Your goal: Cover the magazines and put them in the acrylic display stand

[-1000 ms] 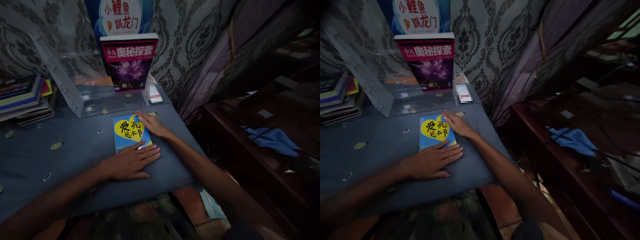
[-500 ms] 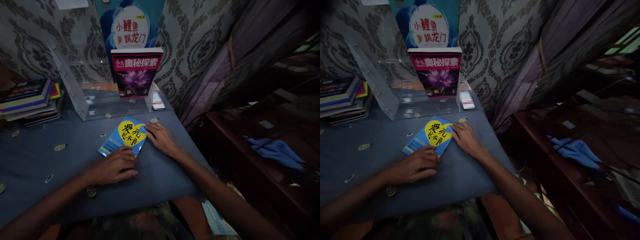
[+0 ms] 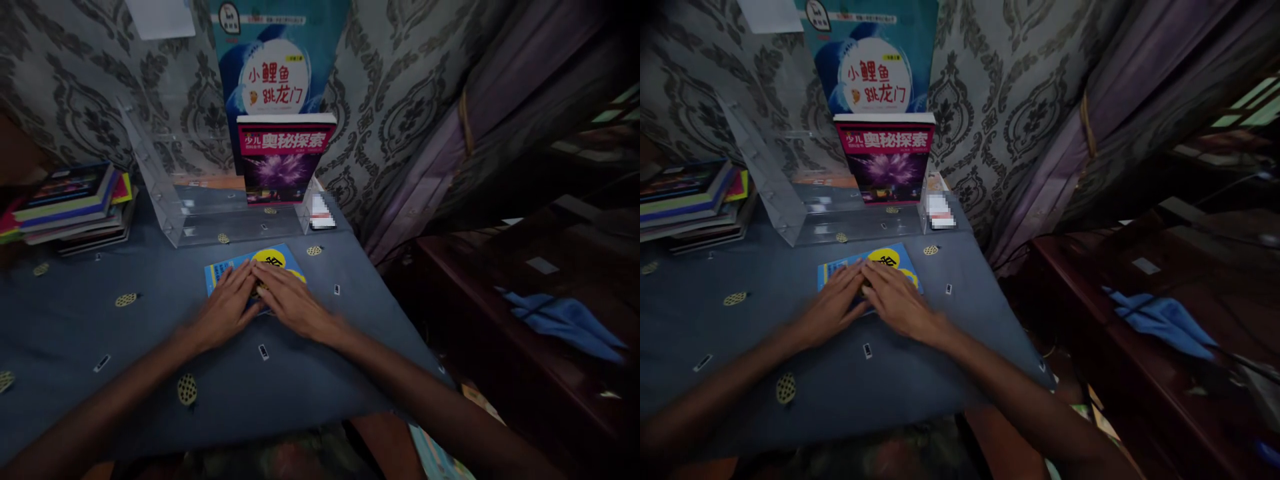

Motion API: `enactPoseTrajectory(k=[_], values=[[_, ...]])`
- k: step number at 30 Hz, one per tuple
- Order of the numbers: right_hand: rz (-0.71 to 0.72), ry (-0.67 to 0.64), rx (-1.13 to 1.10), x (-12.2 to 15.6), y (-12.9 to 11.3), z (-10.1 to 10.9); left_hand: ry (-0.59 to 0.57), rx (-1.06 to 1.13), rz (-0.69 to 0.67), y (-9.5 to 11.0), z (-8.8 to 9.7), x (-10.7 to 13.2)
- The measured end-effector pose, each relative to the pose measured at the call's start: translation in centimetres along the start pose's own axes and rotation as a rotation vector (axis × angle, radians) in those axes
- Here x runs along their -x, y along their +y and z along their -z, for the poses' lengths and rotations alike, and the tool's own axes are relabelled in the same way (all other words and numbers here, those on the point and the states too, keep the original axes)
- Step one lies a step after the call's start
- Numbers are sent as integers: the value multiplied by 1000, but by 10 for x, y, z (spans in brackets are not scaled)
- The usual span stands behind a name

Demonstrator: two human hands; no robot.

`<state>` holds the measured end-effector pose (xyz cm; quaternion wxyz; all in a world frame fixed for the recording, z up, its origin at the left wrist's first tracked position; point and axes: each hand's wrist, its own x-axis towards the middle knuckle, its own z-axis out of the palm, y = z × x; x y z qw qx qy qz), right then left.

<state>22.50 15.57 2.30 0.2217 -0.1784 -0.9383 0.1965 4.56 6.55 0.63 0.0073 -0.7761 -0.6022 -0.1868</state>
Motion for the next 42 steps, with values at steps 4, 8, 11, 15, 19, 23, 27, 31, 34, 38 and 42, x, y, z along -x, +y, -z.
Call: enactPoseTrajectory(k=[4, 8, 11, 15, 19, 23, 27, 31, 34, 38, 42], values=[[11, -122, -64, -27, 10, -19, -81, -118, 45, -6, -11, 2], [-61, -180, 8, -35, 35, -19, -108, -145, 49, -9, -7, 3], [-148, -158, 71, -32, 51, -12, -134, -157, 97, -13, -2, 4], [-226, -126, 91, -21, 60, -7, -153, -139, 147, -23, 1, 7], [-241, -120, 138, -8, 55, -7, -154, -127, 161, -28, 2, 8], [-230, -164, 216, 9, 40, -3, -164, -105, 178, -27, 3, 7], [-188, -153, 292, 28, 22, -4, -153, -34, 194, -29, 3, 6], [-114, -142, 293, 36, -4, -17, -142, 66, 234, -32, 5, 6], [-28, -175, 238, 31, -29, -31, -143, 162, 259, -36, 6, 6], [123, -214, 148, 12, -55, -44, -93, 262, 272, -43, 10, 7], [214, -272, 68, -7, -55, -44, -115, 292, 275, -49, 16, 7]])
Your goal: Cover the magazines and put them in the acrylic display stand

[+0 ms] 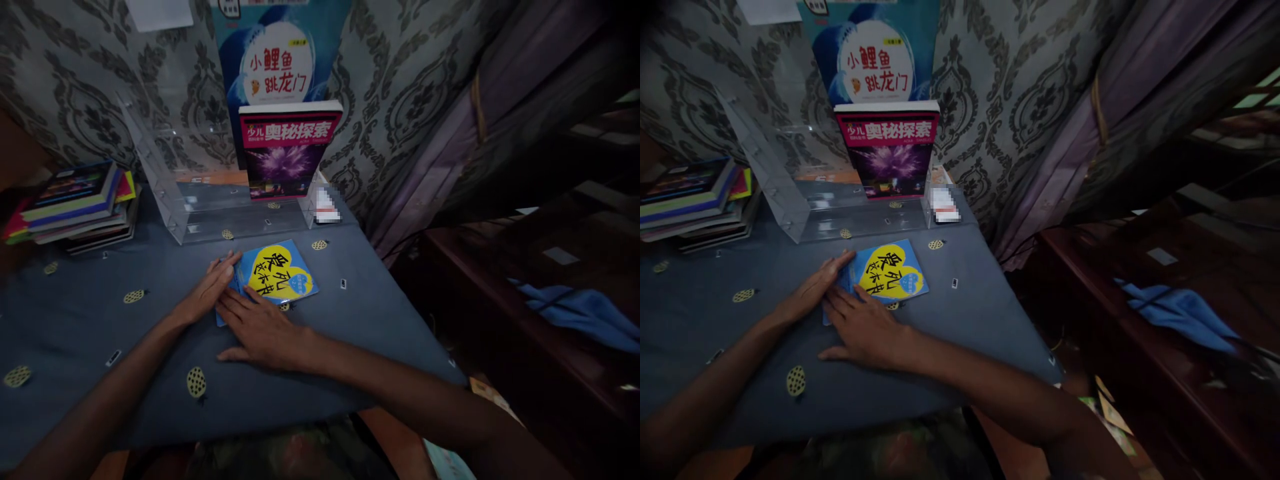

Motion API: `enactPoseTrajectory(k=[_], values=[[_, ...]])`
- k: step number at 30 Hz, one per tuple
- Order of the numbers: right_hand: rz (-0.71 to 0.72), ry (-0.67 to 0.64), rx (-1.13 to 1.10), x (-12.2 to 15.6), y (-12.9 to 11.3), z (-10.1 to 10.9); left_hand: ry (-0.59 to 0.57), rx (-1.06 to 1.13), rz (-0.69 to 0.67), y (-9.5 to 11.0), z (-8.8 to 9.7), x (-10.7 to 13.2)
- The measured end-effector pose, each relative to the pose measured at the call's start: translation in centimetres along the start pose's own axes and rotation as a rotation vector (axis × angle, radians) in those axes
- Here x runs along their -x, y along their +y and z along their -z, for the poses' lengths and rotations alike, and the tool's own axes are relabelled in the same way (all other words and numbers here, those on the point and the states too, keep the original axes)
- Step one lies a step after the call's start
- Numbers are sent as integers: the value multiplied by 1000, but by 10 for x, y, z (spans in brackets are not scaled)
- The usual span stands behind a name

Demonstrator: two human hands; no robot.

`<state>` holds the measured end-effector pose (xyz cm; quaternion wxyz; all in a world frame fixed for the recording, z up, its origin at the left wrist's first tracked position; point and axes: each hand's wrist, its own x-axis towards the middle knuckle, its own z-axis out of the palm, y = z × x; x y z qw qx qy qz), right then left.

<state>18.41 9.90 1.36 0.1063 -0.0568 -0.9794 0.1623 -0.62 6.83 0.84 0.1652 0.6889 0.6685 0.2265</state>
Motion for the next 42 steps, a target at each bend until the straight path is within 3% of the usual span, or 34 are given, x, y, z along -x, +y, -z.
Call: enactPoseTrajectory(k=[6, 13, 16, 24, 32, 42], values=[[-18, -22, -75, -4, 35, 12, -22, 44, 4, 0, 3, 2], [-357, 9, -18, 10, 101, 34, -91, -208, -124, 7, -2, 5], [-407, 54, -34, 19, 117, 37, -124, -335, -198, 11, -5, 9], [-366, 134, -115, 27, 125, 30, -143, -517, -266, 24, -1, 15], [-311, 207, -310, 33, 138, 36, -52, -476, -335, 42, 4, 24], [-331, 253, -489, 38, 140, 51, -110, -413, -241, 51, 25, 14]])
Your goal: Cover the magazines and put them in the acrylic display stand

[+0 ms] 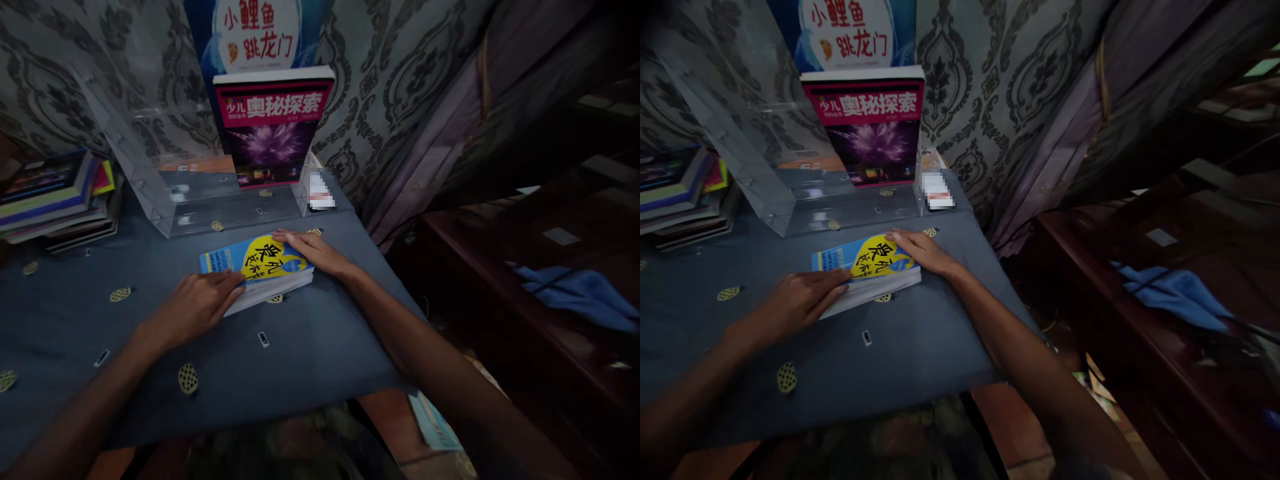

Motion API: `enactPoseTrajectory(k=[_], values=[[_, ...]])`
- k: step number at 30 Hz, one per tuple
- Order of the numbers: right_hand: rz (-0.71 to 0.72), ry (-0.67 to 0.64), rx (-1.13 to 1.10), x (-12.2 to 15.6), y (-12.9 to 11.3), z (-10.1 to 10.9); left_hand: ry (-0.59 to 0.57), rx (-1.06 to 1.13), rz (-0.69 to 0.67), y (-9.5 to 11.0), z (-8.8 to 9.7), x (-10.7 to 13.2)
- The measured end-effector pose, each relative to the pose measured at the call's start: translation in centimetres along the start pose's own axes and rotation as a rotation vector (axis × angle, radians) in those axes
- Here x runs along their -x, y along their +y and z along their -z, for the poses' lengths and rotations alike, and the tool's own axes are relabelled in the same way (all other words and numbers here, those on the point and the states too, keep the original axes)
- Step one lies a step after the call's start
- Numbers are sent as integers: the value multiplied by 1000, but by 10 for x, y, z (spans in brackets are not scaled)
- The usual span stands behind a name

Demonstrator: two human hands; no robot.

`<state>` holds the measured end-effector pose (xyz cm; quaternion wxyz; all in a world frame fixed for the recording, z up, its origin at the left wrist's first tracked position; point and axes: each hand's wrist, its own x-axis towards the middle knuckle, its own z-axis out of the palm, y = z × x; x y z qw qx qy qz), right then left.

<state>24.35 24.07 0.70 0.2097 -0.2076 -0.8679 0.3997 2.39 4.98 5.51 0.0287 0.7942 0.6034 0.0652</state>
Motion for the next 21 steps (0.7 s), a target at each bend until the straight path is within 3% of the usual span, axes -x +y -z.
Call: enactPoseTrajectory(k=[8, 14, 17, 21], values=[[33, 10, 82, -1, 2, -5, 28, -5, -32, 2, -7, 7], [92, 35, 226, 3, -3, -18, 68, -41, 49, -8, -33, 4], [76, 1, 325, 6, -6, -22, 43, -52, 92, -15, -44, 1], [61, -37, 416, 7, -8, -23, -1, -46, 94, -20, -46, 0]])
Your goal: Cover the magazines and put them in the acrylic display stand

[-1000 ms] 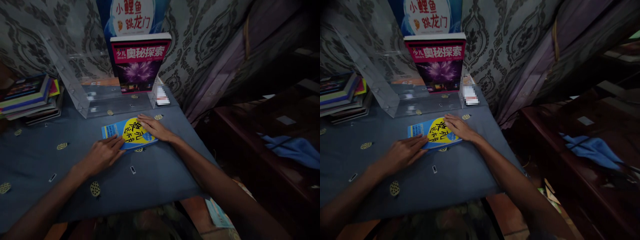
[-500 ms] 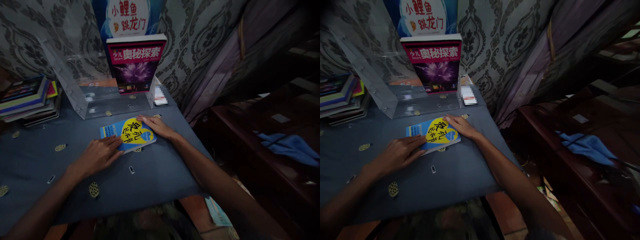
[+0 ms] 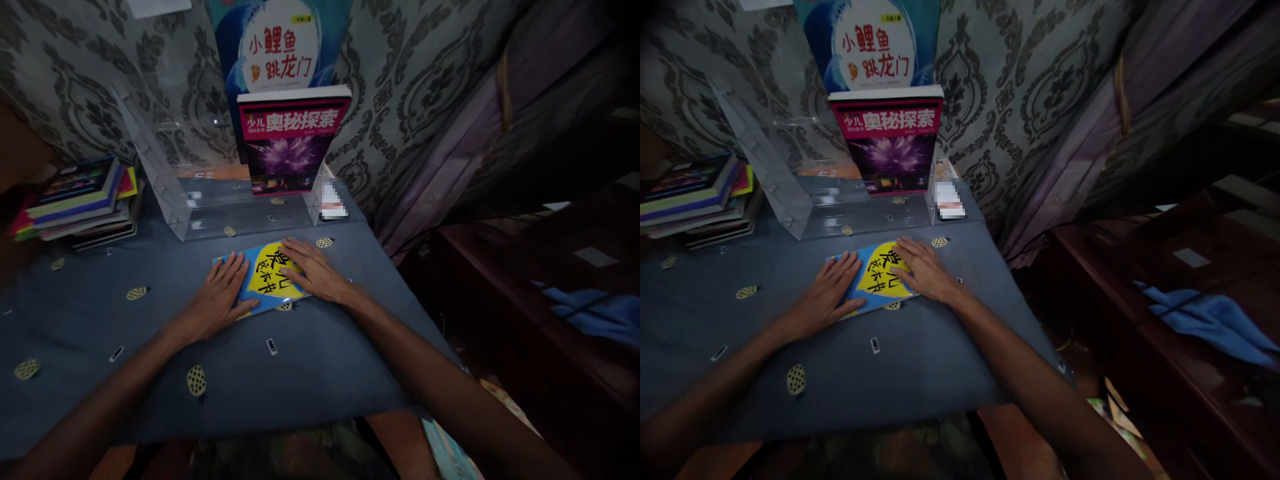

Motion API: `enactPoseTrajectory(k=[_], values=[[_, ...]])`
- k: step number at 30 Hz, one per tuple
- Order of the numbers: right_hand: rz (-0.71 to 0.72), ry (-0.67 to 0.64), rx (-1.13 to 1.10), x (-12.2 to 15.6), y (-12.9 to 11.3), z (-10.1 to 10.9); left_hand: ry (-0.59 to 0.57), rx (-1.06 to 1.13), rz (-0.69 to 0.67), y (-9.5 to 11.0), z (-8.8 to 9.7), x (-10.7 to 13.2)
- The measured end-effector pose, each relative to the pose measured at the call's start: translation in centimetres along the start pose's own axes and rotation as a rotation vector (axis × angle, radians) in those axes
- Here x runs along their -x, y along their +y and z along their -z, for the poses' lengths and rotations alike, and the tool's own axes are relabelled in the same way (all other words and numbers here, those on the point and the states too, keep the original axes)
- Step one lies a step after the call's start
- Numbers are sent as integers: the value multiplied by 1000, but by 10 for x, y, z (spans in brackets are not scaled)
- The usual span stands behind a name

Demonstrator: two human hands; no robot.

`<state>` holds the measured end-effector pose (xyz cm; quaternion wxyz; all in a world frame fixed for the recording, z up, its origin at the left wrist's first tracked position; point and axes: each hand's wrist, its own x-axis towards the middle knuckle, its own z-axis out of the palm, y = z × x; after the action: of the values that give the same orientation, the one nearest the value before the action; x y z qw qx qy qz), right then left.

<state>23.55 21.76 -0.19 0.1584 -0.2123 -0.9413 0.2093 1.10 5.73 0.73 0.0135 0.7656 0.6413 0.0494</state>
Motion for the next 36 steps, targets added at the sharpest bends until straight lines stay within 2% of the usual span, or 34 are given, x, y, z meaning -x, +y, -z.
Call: enactPoseTrajectory(k=[4, 7, 10, 13, 16, 20, 24, 30, 36], values=[[-19, -34, 104, 0, -10, 4, -16, 12, 13, -2, 4, -3], [-52, 14, 207, 5, -29, 11, -6, 5, 49, -4, 5, -7], [-189, 73, 266, 16, -52, 19, 22, -11, 57, -6, 3, -10], [-335, -26, 226, 31, -69, 25, 40, -26, 48, -5, 2, -11], [-372, -78, 154, 43, -75, 27, 45, -66, 59, -1, 8, -12], [-327, 4, 95, 45, -64, 25, 18, -139, 129, 9, 28, -11], [-238, 86, 66, 30, -42, 19, -64, -94, 255, 18, 41, -6], [-137, 122, 21, 4, -16, 2, 33, -35, 272, 14, 24, -8], [-135, 131, -8, -11, -3, -8, 123, 20, 270, 0, 11, -18]])
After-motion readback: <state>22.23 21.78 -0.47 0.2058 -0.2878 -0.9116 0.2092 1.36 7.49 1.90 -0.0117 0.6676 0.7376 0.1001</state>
